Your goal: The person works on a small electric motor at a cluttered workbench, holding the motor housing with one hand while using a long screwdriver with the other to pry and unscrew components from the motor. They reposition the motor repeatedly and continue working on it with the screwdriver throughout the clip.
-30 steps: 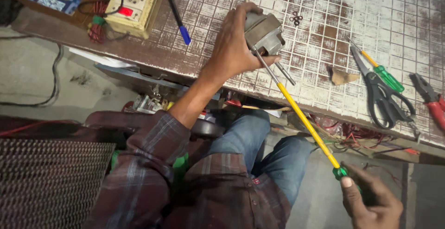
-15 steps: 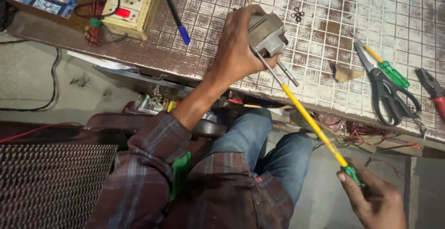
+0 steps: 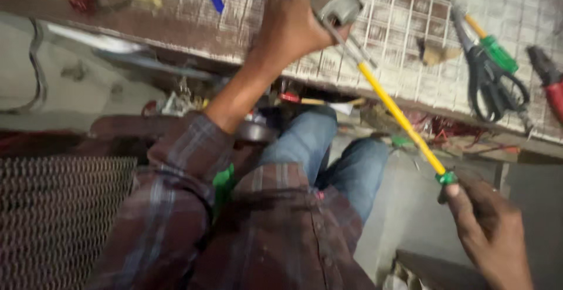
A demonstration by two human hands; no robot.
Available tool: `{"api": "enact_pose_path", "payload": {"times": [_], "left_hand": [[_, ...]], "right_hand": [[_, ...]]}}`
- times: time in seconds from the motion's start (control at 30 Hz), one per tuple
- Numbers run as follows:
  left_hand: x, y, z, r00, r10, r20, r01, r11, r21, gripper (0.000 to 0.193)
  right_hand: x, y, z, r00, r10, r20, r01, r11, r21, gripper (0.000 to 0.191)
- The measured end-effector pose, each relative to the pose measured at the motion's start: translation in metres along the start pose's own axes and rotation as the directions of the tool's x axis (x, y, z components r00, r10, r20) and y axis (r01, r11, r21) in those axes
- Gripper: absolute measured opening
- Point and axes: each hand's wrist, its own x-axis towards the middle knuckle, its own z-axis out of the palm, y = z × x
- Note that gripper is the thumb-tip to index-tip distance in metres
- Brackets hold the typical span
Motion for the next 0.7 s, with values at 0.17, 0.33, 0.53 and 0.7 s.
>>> {"api": "enact_pose_path", "payload": {"times": [0.17,0.33,0.53,0.7], "left_hand": [[0.013,0.014,-0.013,1.000,0.015,0.022,-0.014,0.999,-0.038,0.082],[0.017,0.022,-0.019,0.998,0.020,0.053,-0.020,1.000,-0.011,0.086],[0.016,0.018,-0.016,0.998,0.019,0.054,-0.019,1.000,0.001,0.088],[0.013,0.018,-0.018,0.999,0.029,0.037,-0.028,0.999,-0.019,0.088]], "right_hand": [[0.012,0.002,0.006,0.807,-0.518,-0.284,0.336,0.798,-0.501,0.028],[0.010,0.000,0.012,0.963,-0.107,-0.249,0.096,0.994,-0.055,0.053],[0.007,0.009,0.010,0.948,-0.224,-0.228,0.176,0.961,-0.212,0.043],[0.005,0.012,0.015,0.965,-0.130,-0.229,0.124,0.991,-0.042,0.038]]}}
